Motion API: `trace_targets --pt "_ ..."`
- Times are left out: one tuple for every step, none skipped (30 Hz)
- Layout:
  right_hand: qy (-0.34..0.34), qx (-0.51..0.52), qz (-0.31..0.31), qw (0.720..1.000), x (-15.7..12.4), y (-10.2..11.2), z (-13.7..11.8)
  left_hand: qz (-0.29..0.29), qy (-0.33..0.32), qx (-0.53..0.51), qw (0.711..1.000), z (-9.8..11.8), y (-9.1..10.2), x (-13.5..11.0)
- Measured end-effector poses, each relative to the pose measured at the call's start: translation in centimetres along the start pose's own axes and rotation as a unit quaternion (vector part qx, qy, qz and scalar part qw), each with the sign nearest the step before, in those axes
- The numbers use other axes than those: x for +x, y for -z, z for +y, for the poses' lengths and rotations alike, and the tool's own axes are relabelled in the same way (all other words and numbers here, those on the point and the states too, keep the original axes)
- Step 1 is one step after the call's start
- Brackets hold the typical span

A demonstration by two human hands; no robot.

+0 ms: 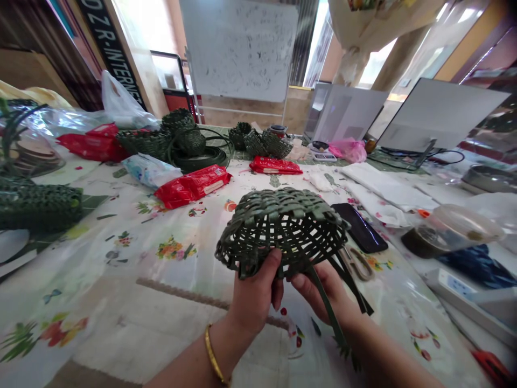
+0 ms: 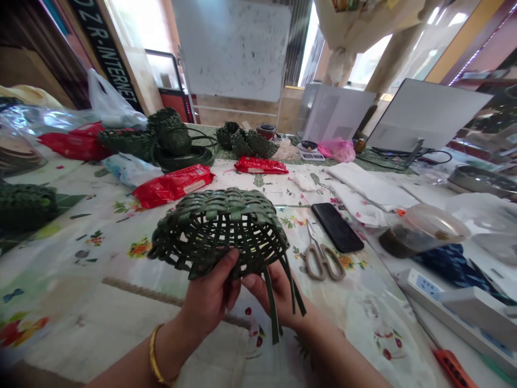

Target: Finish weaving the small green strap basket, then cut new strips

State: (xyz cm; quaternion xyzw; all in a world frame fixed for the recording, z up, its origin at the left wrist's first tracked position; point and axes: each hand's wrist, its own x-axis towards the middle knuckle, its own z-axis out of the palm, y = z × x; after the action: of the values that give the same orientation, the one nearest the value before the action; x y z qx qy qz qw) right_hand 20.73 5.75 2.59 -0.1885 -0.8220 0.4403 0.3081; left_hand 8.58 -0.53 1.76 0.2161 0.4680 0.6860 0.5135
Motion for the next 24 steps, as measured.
trace_targets --pt "-0.009 0.010 -0.014 1.000 0.1 -0.2 0.0 -0.003 -0.009 0.010 1.000 0.0 0.1 0.1" --pt "-0.015 0.021 -0.026 0.999 0.1 -0.3 -0.1 -0.004 -0.016 0.019 1.000 0.0 0.2 0.1" --pt "-0.019 0.032 -0.035 0.999 0.2 -0.4 0.0 -0.003 -0.022 0.026 0.999 0.0 0.2 0.2" --pt "-0.023 0.038 -0.037 0.998 0.2 -0.5 0.1 -0.001 -0.027 0.032 0.999 -0.1 0.3 0.2" --pt "-0.027 0.043 -0.037 0.998 0.2 -0.6 0.1 0.003 -0.033 0.038 0.999 -0.1 0.3 0.2" --pt "-0.030 0.046 -0.035 0.998 0.2 -0.6 0.2 0.006 -0.041 0.046 0.998 -0.2 0.3 0.2" --pt "-0.034 0.047 -0.035 0.998 0.2 -0.7 0.3 0.009 -0.048 0.054 0.997 -0.2 0.3 0.3" --pt "-0.038 0.048 -0.036 0.997 0.1 -0.8 0.3 0.011 -0.055 0.062 0.997 -0.3 0.4 0.3" --pt "-0.040 0.049 -0.036 0.997 0.1 -0.8 0.4 0.013 -0.059 0.068 0.996 -0.4 0.4 0.3" --pt "-0.041 0.050 -0.033 0.997 0.1 -0.9 0.4 0.013 -0.060 0.071 0.996 -0.5 0.4 0.2" --pt "-0.041 0.049 -0.029 0.998 0.0 -1.0 0.5 0.013 -0.057 0.069 0.996 -0.6 0.3 0.2" --pt "-0.040 0.048 -0.019 0.998 -0.1 -1.1 0.5 0.016 -0.053 0.065 0.996 -0.7 0.3 0.2" --pt "-0.039 0.044 -0.006 0.998 -0.2 -1.3 0.6 0.018 -0.050 0.060 0.997 -0.7 0.2 0.2" --pt "-0.036 0.040 0.010 0.998 -0.3 -1.4 0.7 0.021 -0.048 0.058 0.997 -0.7 0.2 0.2" --pt "-0.033 0.035 0.029 0.998 -0.3 -1.5 0.8 0.023 -0.048 0.059 0.997 -0.7 0.1 0.2" --pt "-0.031 0.028 0.048 0.998 -0.4 -1.7 0.8 0.025 -0.051 0.064 0.996 -0.7 0.1 0.2" --pt "-0.031 0.022 0.069 0.997 -0.4 -1.8 0.8 0.025 -0.054 0.074 0.995 -0.7 0.1 0.1" --pt "-0.032 0.016 0.091 0.995 -0.3 -1.9 0.7 0.023 -0.058 0.085 0.994 -0.6 0.1 0.1" --pt "-0.034 0.015 0.107 0.994 -0.2 -2.0 0.6 0.021 -0.061 0.098 0.993 -0.6 0.1 0.1" --pt "-0.037 0.019 0.118 0.992 -0.1 -2.1 0.4 0.020 -0.064 0.109 0.992 -0.6 0.1 0.2" --pt "-0.041 0.029 0.121 0.991 0.0 -2.2 0.3 0.020 -0.065 0.118 0.991 -0.6 0.2 0.3" --pt "-0.046 0.046 0.117 0.991 0.2 -2.3 0.2 0.023 -0.065 0.124 0.990 -0.6 0.2 0.4" --pt "-0.052 0.066 0.107 0.991 0.4 -2.4 0.2 0.030 -0.066 0.127 0.989 -0.6 0.3 0.6" --pt "-0.059 0.087 0.093 0.990 0.6 -2.4 0.2 0.038 -0.067 0.128 0.989 -0.7 0.3 0.8"
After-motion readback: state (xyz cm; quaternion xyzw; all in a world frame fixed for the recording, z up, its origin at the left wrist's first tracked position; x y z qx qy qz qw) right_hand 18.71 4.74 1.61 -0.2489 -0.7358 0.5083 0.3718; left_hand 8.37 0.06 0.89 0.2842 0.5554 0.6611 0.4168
